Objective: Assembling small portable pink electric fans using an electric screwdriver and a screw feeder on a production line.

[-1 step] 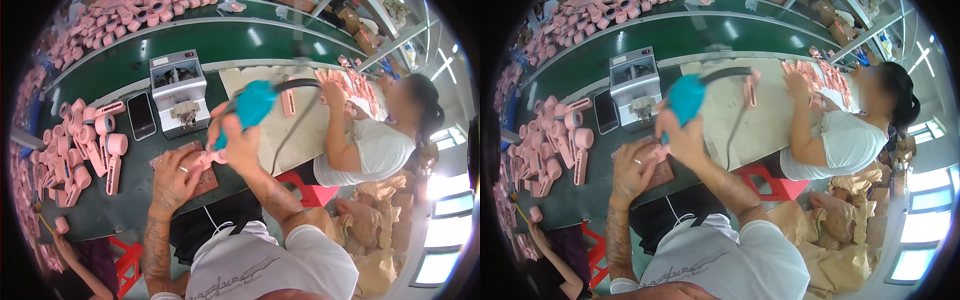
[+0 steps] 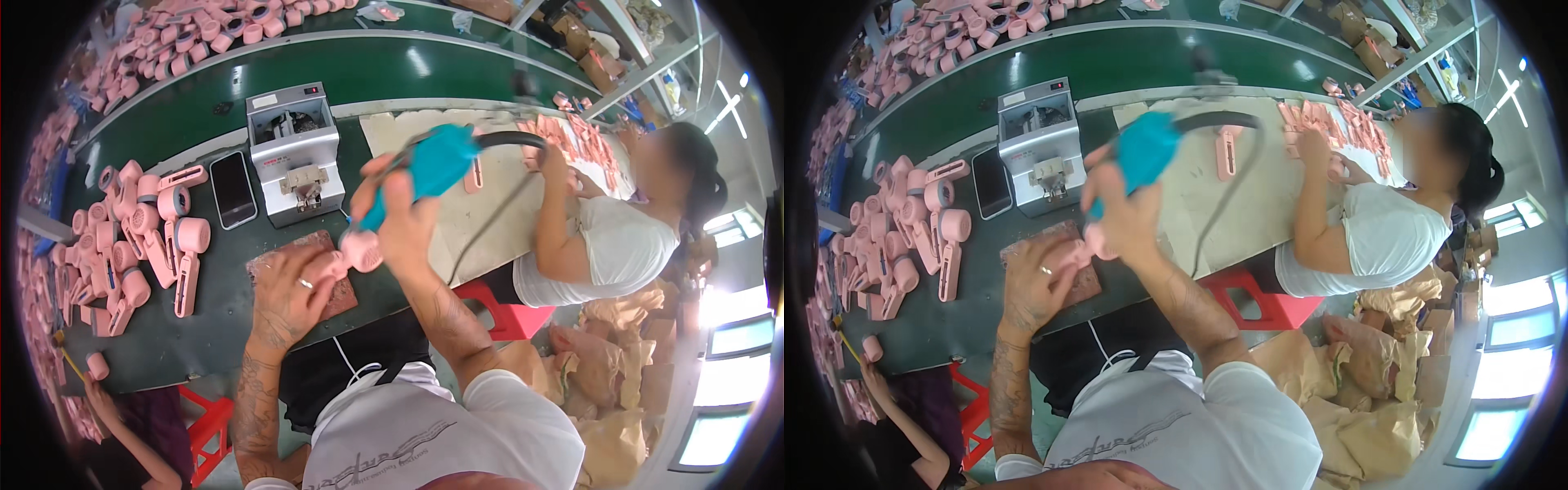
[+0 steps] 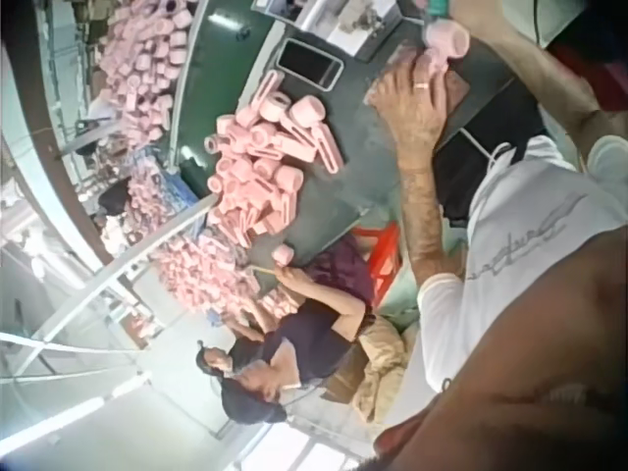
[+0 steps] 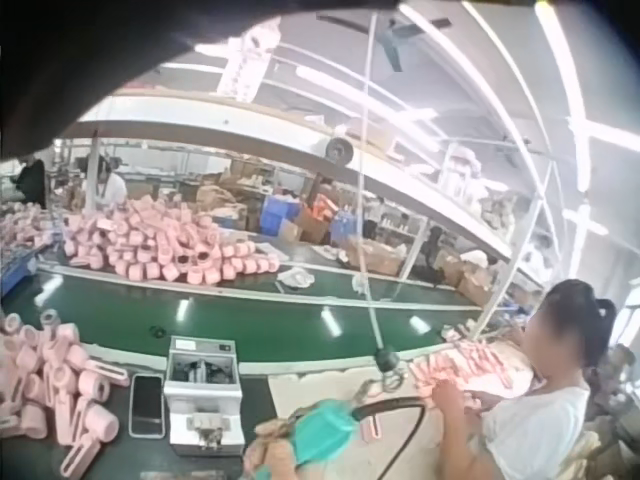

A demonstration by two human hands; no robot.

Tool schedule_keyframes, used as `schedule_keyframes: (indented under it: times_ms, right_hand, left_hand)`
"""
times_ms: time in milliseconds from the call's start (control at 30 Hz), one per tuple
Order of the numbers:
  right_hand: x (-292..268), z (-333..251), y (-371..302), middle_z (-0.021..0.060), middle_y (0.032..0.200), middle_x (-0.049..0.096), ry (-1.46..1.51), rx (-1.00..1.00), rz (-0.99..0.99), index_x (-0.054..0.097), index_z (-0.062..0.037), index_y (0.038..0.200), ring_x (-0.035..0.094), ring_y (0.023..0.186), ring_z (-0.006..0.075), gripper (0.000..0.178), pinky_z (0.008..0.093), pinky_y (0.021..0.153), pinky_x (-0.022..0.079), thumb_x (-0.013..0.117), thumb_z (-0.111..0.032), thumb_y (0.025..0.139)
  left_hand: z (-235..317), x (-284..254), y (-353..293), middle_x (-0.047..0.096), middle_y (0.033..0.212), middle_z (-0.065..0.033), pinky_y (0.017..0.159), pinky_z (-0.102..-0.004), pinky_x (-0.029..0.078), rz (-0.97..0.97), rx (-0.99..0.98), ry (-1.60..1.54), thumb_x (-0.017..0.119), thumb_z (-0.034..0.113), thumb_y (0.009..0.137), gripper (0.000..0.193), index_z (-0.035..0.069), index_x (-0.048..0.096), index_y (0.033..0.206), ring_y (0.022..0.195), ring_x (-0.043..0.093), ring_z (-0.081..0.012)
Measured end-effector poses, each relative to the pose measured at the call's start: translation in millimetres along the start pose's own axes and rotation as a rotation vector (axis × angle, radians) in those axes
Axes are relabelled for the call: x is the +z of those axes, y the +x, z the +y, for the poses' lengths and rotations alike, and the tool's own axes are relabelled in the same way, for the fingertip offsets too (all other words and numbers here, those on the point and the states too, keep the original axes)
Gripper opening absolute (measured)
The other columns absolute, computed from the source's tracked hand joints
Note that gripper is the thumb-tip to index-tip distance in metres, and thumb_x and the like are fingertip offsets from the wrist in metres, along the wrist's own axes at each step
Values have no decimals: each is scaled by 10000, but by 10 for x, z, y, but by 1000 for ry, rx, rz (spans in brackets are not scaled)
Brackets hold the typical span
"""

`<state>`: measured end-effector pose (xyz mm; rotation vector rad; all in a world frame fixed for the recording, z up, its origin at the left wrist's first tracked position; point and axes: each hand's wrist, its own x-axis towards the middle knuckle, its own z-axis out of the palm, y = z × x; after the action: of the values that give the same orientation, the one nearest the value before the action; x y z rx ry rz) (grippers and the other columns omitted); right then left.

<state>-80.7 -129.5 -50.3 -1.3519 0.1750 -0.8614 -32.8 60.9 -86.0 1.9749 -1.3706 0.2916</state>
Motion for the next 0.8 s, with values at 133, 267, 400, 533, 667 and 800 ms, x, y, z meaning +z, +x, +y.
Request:
schedule_keyframes:
  times_ms: [133, 267, 400, 533, 667, 800]
  right_hand:
    - [-130, 20, 578, 28, 709, 612, 20, -189, 284, 603, -14, 1097, 551, 640, 95, 222, 227, 618, 431, 554, -227, 1056]
    - [-137, 428, 820, 48, 779, 617, -166, -288, 315, 595, -24, 1068, 586, 696, 145, 275, 286, 604, 455, 604, -297, 1039]
    - [-377, 1300, 735, 178, 1056, 641, -559, -208, 262, 602, 15, 1202, 580, 984, 348, 462, 481, 896, 448, 699, -363, 955]
    - [-781, 709, 660, 69, 1003, 686, -617, -249, 284, 676, -13, 1011, 565, 759, 158, 201, 334, 696, 465, 656, -211, 985]
    - [-230, 555, 533, 104, 1187, 672, -454, -208, 225, 626, -17, 764, 598, 774, 148, 419, 293, 634, 474, 554, -312, 1051]
    - [-158, 596, 467, 105, 1181, 673, -400, -118, 168, 626, -20, 773, 590, 830, 150, 409, 294, 674, 450, 545, -304, 1055]
  left_hand:
    - [178, 32, -247, 689, 1092, -79, 803, -420, 529, -119, -12, 113, 786, 160, 831, 324, 103, 680, 1132, 948, 651, -309]
    - [135, -264, -601, 723, 1069, -123, 851, -349, 543, 318, -471, -367, 747, 27, 895, 297, 10, 648, 1174, 927, 696, -240]
    - [-131, -1025, -1195, 602, 1371, -135, 1055, -334, 468, 799, -872, -432, 518, 167, 1068, 411, -42, 534, 1421, 1236, 587, -194]
    - [-831, -1418, -1428, 630, 1307, -124, 965, -326, 499, 1210, -806, -354, 545, 130, 1026, 385, -52, 576, 1363, 1146, 613, -203]
    - [-1466, -2189, -2405, 593, 1354, -138, 973, -316, 504, 1384, -792, -204, 569, 72, 1002, 461, -67, 491, 1435, 1162, 608, -185]
    - [-1750, -2552, -2502, 684, 1218, -193, 976, -341, 493, 1160, -1117, 358, 610, 202, 947, 474, -98, 592, 1314, 1120, 650, -243]
